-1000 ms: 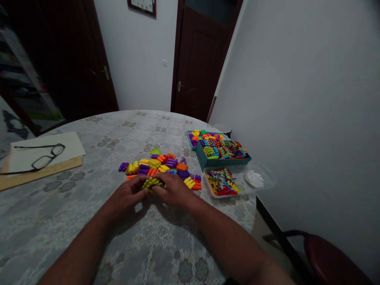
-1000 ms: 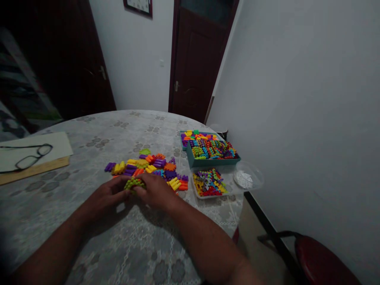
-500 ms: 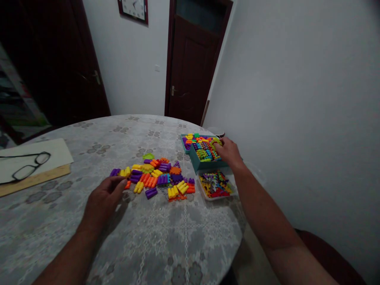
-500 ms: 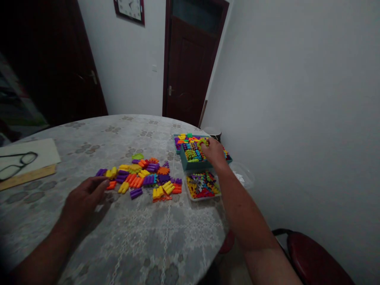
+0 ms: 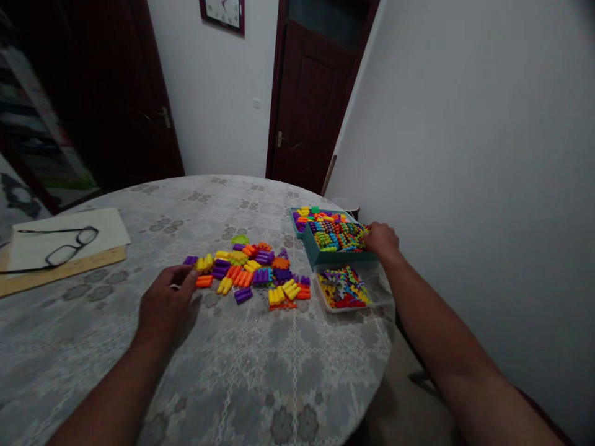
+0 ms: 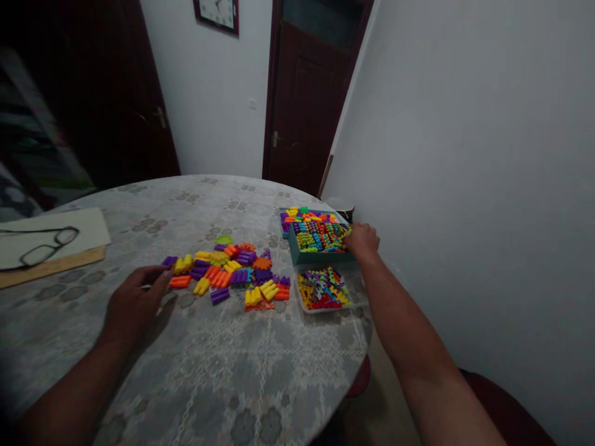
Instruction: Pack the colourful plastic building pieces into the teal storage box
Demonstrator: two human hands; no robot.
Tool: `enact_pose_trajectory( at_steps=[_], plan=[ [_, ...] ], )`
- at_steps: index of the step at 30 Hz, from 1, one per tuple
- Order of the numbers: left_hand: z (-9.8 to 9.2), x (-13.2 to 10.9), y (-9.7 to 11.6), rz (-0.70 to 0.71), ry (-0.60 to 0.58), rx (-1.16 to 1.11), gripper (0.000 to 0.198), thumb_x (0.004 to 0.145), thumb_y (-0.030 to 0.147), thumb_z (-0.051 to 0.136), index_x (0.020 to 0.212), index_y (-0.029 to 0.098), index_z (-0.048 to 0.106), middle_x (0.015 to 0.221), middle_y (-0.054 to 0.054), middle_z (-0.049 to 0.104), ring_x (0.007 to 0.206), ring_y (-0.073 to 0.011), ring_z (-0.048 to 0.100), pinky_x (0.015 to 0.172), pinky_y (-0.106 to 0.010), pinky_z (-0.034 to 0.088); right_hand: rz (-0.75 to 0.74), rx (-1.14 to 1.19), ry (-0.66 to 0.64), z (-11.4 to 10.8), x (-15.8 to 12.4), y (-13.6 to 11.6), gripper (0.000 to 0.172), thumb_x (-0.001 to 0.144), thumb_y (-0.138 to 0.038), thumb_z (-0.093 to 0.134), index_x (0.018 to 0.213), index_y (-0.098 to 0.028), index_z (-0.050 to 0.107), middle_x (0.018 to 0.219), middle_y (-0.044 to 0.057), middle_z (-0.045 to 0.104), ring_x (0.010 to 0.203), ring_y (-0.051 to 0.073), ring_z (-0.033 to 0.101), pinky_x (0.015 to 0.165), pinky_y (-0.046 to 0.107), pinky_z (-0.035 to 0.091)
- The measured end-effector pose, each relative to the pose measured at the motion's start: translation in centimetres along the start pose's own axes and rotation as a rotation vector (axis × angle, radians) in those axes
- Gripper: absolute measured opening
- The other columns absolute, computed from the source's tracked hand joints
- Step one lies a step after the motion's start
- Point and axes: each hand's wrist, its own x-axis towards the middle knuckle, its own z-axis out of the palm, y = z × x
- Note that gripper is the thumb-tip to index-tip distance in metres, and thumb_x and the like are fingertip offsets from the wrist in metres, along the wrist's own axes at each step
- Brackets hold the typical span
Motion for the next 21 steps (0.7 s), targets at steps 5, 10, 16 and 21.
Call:
enact_pose_trajectory(
  at_steps=[5,10,16,21],
  plan=[
    [0.7,0.1,-0.8,0.064,0.072,0.035,0.038,0.095,0.048,0.06,0.118,0.02,0.072,0.125,-0.014,0.076,0.107,-0.0317,0.072,0.098,-0.046,0.058,-0.245,0.112,0.23,-0.8,-3.0,-1.8,0.037,0.101,-0.027,0.055,0.126,-0.01,0.077,0.126,0.025,0.073,0.123,0.036,0.067,0.107,0.047,0.051],
    [1.3,0.2,-1.7,0.232,0.088,0.099,0.037,0.097,0.043,0.058,0.121,0.02,0.073,0.127,-0.016,0.073,0.121,-0.034,0.067,0.107,-0.046,0.055,-0.633,0.47,0.038,-1.9,-11.8,-6.8,0.028,0.104,-0.031,0.056,0.121,-0.019,0.075,0.119,0.014,0.077,0.103,0.027,0.072,0.099,0.039,0.055],
    [2.4,0.4,-3.1,0.31,0.042,0.134,0.036,0.094,0.042,0.064,0.121,0.02,0.071,0.131,-0.017,0.071,0.129,-0.036,0.064,0.12,-0.052,0.046,-0.823,0.435,-0.013,2.4,-22.9,-12.8,0.044,0.096,-0.03,0.073,0.138,-0.019,0.068,0.145,0.023,0.065,0.13,0.039,0.062,0.111,0.053,0.051],
    [3.2,0.3,-3.9,0.353,0.018,0.182,0.039,0.094,0.044,0.064,0.124,0.02,0.072,0.135,-0.017,0.07,0.134,-0.0365,0.062,0.121,-0.054,0.046,-0.614,0.327,-0.064,5.2,-24.7,-14.7,0.056,0.097,-0.04,0.074,0.149,-0.022,0.063,0.154,0.025,0.059,0.142,0.045,0.052,0.108,0.059,0.051]
  ],
)
